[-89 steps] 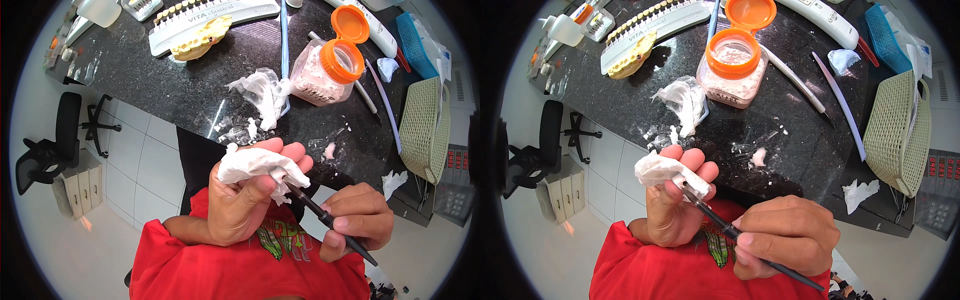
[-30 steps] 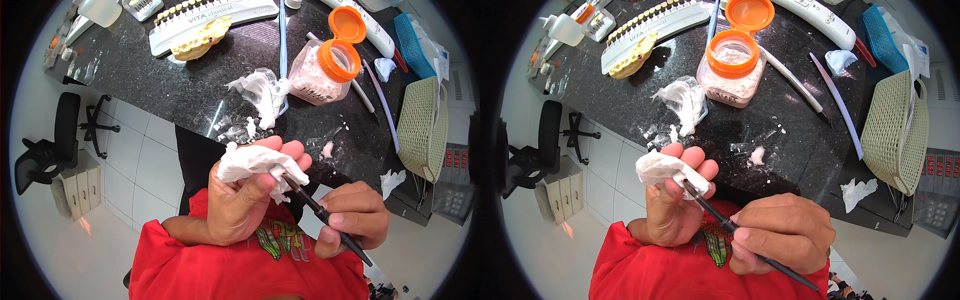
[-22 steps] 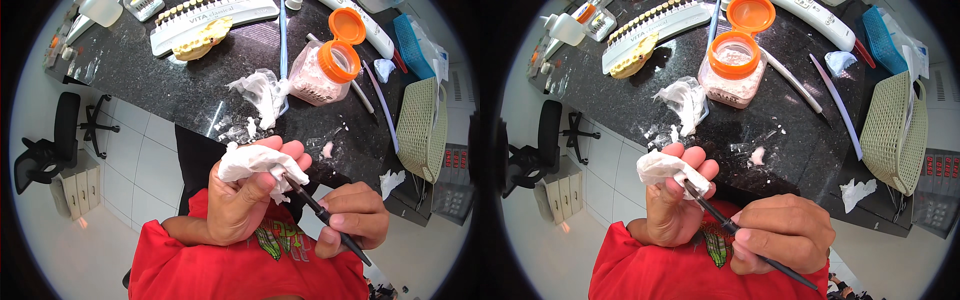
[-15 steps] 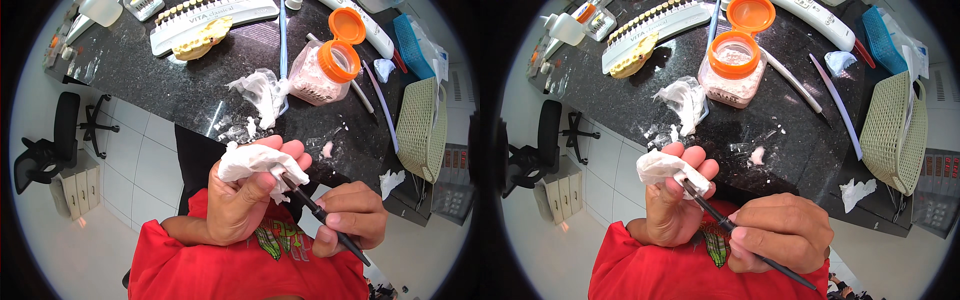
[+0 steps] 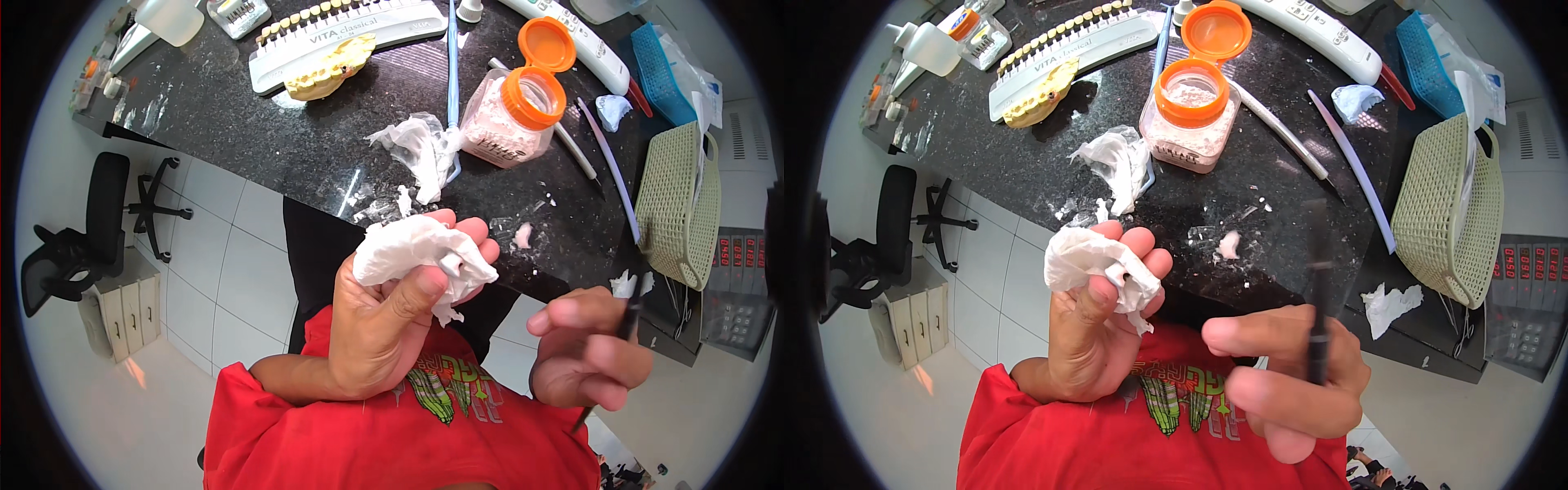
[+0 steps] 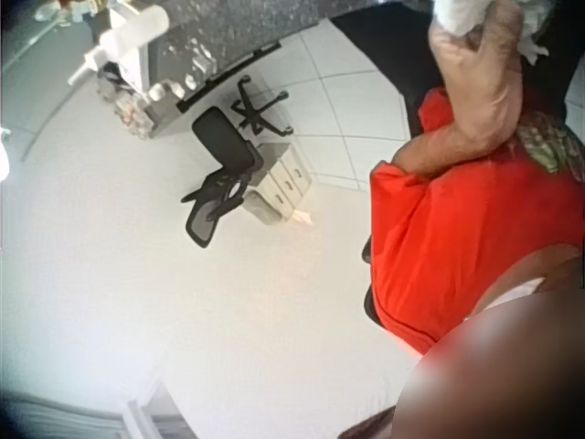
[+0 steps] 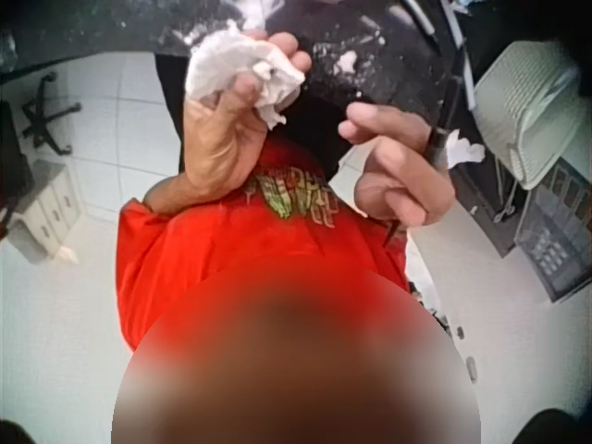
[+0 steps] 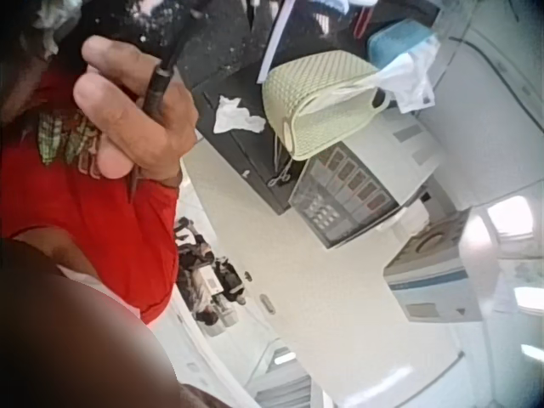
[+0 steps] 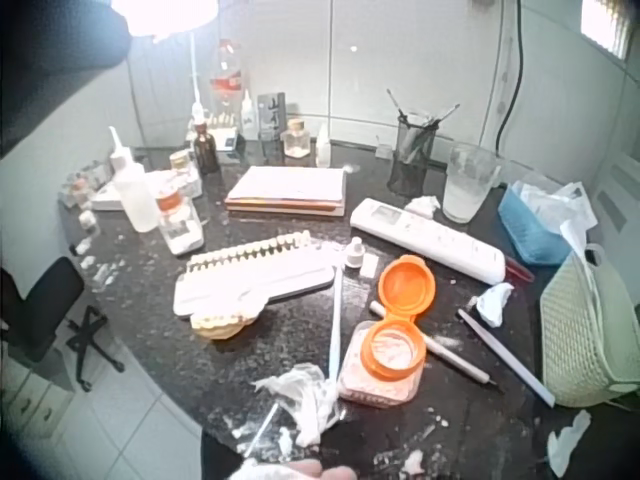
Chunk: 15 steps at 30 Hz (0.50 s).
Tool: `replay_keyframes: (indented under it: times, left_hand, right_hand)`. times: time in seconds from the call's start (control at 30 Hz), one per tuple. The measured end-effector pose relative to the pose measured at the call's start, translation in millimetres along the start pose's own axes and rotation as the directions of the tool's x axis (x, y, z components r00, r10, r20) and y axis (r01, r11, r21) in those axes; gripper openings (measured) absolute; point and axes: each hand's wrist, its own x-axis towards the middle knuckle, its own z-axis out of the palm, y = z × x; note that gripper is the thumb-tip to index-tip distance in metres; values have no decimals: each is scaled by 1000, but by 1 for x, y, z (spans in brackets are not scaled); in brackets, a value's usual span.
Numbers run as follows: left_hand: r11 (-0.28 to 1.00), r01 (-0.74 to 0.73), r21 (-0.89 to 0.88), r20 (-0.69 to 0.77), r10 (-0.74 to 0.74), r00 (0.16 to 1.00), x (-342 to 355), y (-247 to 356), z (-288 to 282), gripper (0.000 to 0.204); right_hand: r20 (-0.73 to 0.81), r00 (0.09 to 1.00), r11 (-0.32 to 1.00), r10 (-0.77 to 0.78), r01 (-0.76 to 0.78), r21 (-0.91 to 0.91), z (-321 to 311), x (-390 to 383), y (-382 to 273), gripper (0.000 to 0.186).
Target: The recorder uses a brush to precisely apply porcelain or ceramic material onto a dental prosthetic component.
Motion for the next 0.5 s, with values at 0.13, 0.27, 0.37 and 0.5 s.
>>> replay_keyframes:
  times: [0.13, 0.27, 0.37, 0.5]
  left_hand:
    - [976, 61, 211, -64, -49, 997, -3, 4, 7, 51]
    - [965, 102, 241, -58, -91, 994, -6, 7, 14, 51]
    - [981, 109, 163, -79, -98, 992, -8, 11, 22, 40]
    - [927, 184, 327, -115, -154, 981, -7, 15, 27, 42]
  right_hand:
    - [70, 998, 991, -8, 17, -133, -4, 9, -3, 46]
    - [19, 989, 968, 148, -141, -206, -3, 11, -14, 37]
    - [23, 973, 953, 229, -219, -208, 2, 18, -20, 28]
    - [105, 947, 917, 303, -260, -301, 1, 20, -15, 29]
